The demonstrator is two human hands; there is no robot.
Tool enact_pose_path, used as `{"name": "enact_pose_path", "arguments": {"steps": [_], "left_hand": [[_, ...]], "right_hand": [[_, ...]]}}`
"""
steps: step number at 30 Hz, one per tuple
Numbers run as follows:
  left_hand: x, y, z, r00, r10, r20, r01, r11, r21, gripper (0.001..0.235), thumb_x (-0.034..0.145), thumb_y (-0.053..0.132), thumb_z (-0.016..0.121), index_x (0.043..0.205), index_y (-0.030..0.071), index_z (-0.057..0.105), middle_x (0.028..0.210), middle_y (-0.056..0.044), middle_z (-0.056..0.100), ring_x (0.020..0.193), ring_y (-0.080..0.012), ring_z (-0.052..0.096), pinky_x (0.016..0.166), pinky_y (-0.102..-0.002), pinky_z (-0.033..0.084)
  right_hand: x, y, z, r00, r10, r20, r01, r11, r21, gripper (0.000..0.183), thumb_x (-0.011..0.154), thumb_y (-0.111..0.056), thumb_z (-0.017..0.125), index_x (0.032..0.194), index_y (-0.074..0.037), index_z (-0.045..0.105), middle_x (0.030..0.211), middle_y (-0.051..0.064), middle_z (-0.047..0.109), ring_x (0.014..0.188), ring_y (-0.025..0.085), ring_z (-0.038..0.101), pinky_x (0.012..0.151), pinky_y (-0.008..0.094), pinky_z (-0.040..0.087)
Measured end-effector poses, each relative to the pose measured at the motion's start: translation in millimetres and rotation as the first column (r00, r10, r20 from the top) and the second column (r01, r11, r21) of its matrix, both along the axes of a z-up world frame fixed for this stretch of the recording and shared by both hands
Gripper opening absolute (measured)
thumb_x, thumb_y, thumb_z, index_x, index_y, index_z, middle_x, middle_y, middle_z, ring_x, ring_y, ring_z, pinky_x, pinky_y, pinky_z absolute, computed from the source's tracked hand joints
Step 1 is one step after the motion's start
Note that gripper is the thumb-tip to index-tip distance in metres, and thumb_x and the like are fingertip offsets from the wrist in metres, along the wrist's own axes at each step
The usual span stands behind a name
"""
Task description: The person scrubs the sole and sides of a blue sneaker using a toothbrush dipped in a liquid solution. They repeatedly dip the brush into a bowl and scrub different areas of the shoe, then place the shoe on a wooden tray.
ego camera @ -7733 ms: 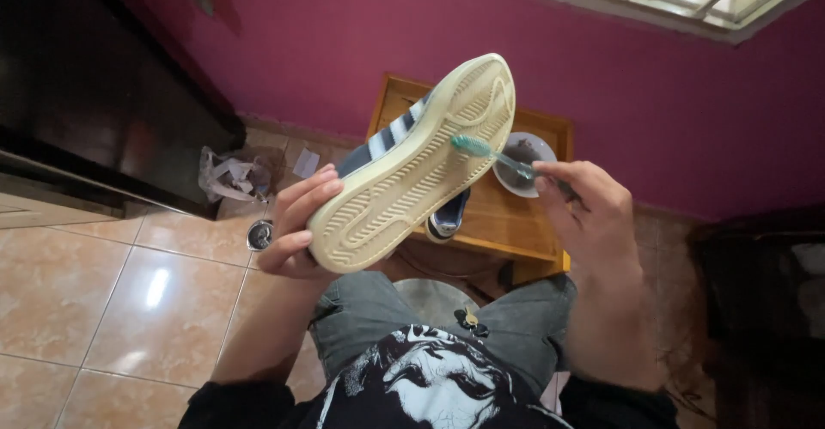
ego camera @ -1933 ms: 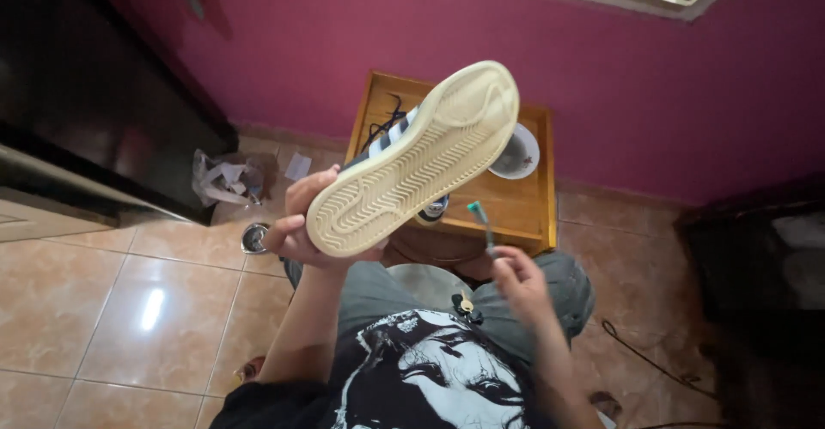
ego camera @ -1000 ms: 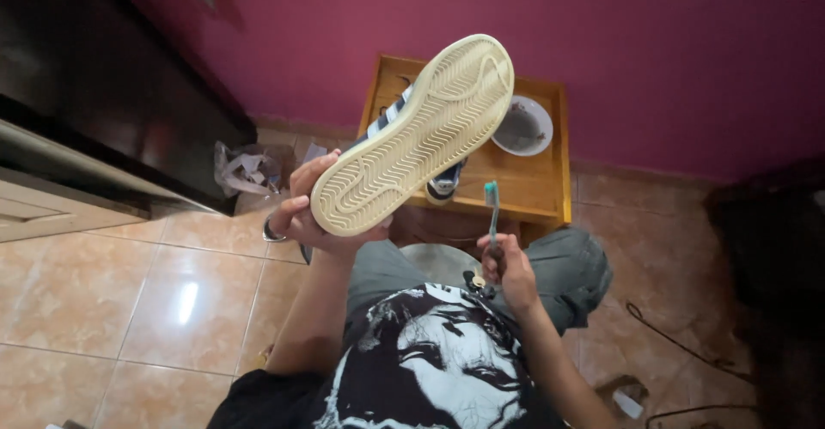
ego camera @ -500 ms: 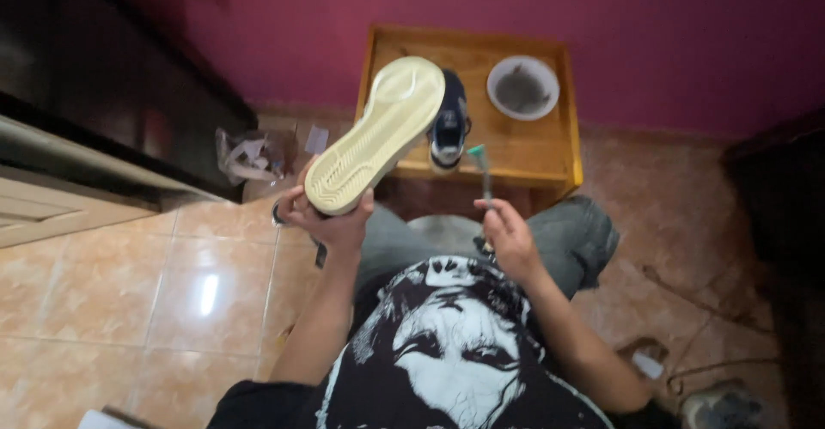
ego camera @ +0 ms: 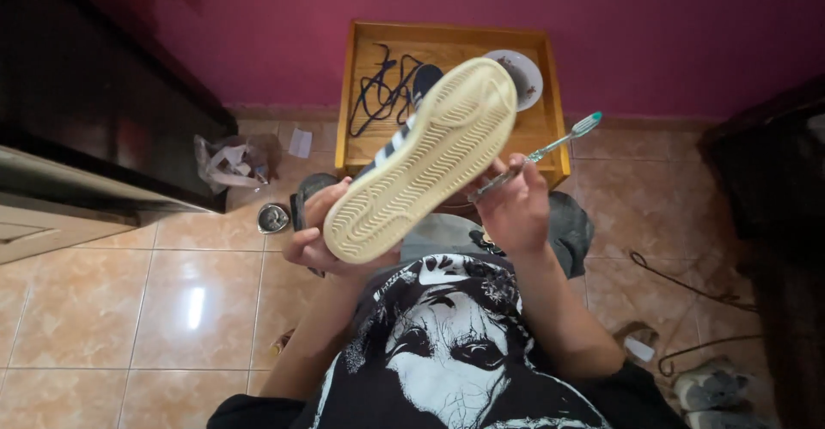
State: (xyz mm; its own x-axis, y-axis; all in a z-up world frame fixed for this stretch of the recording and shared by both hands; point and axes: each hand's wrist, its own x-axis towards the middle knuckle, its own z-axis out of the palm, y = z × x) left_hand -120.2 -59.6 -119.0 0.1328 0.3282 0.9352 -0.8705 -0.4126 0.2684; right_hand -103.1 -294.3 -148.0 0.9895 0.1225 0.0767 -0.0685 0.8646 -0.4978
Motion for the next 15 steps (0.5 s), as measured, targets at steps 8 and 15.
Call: {"name": "enact_pose_path", "arguments": {"steps": [8, 15], "left_hand": [[-3.9, -13.5, -10.2, 0.979, -0.191, -0.07, 0.194, 0.98, 0.04, 0.113, 0.06, 0.048, 0.101, 0.135, 0.016, 0.023, 0.113, -0.027, 0.062, 0.111, -0.0593, 0.059, 0.106, -0.082, 0.034], [-4.3, -10.4, -6.5, 0.924, -0.352, -0.147, 0.349, 0.936, -0.044, 0.134, 0.047, 0.026, 0.109, 0.14, 0.018, 0.014, 0.141, -0.034, 0.032, 0.107, -0.0588, 0.064, 0.098, -0.062, 0.057]], "right_hand": [[0.5, -9.3, 31.1, 0.998, 0.044, -0.045, -0.041, 0.996, 0.077, 0.066, 0.088, -0.064, 0.052, 0.134, -0.018, 0.059, 0.138, 0.015, 0.062, 0.116, 0.037, 0.064, 0.101, 0.058, 0.053], [-4.7, -21.2, 29.8, 0.97, -0.005, -0.242, 0.018, 0.998, 0.052, 0.074, 0.082, -0.068, 0.059, 0.129, -0.012, 0.065, 0.119, 0.017, 0.071, 0.103, 0.039, 0.072, 0.092, 0.058, 0.06]]}}
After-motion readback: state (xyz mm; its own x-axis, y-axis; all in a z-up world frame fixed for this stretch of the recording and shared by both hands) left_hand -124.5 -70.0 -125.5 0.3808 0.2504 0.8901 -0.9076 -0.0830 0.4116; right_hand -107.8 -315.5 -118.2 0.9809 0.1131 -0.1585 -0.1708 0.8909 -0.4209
